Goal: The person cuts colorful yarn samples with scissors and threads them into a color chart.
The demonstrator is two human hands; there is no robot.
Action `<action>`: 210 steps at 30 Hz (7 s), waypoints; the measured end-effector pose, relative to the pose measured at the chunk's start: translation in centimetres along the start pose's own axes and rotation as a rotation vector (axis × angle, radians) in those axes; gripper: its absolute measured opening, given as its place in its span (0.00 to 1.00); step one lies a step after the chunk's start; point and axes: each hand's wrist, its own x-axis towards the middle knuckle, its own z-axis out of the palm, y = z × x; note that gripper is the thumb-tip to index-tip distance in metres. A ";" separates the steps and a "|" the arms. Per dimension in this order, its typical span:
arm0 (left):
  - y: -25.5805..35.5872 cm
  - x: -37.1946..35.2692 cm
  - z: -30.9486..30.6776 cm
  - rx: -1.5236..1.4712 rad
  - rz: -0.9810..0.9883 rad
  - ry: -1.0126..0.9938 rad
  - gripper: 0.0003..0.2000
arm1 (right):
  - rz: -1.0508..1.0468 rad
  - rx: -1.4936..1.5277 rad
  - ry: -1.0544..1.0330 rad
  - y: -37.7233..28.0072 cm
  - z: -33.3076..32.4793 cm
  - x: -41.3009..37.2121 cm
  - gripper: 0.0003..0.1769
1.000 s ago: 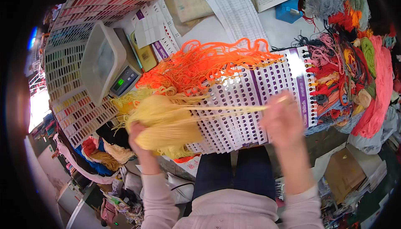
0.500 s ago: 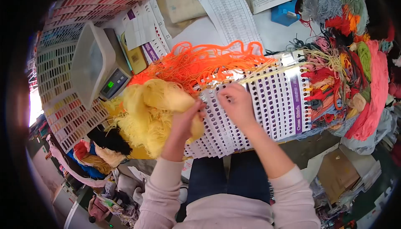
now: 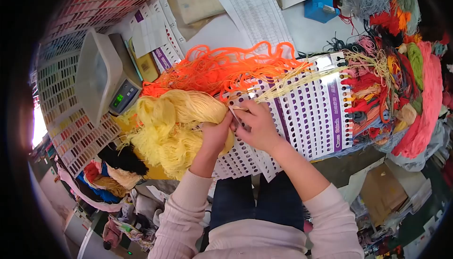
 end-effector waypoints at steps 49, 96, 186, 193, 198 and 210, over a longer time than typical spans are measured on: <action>4.3 -8.3 -2.1 -0.485 -0.264 -0.310 0.18 | 0.847 1.353 -0.207 -7.1 -3.6 -1.1 0.06; 2.7 -8.7 -21.3 -0.508 0.058 0.110 0.14 | 0.401 0.790 0.721 5.3 -27.7 -1.2 0.11; 7.4 -10.5 6.4 -0.626 -0.234 -0.557 0.24 | 0.742 1.180 -0.091 -6.8 -13.5 -3.1 0.04; 6.3 -10.6 6.8 -0.397 -0.268 -0.391 0.16 | 0.832 1.377 -0.072 -6.9 -13.4 -3.1 0.06; 5.9 -10.3 6.0 -0.615 -0.345 -0.457 0.17 | 0.847 1.443 -0.105 -6.6 -13.1 -3.1 0.07; 5.3 -9.8 5.4 -0.593 -0.313 -0.485 0.18 | 0.849 1.422 -0.162 -6.3 -12.8 -3.2 0.07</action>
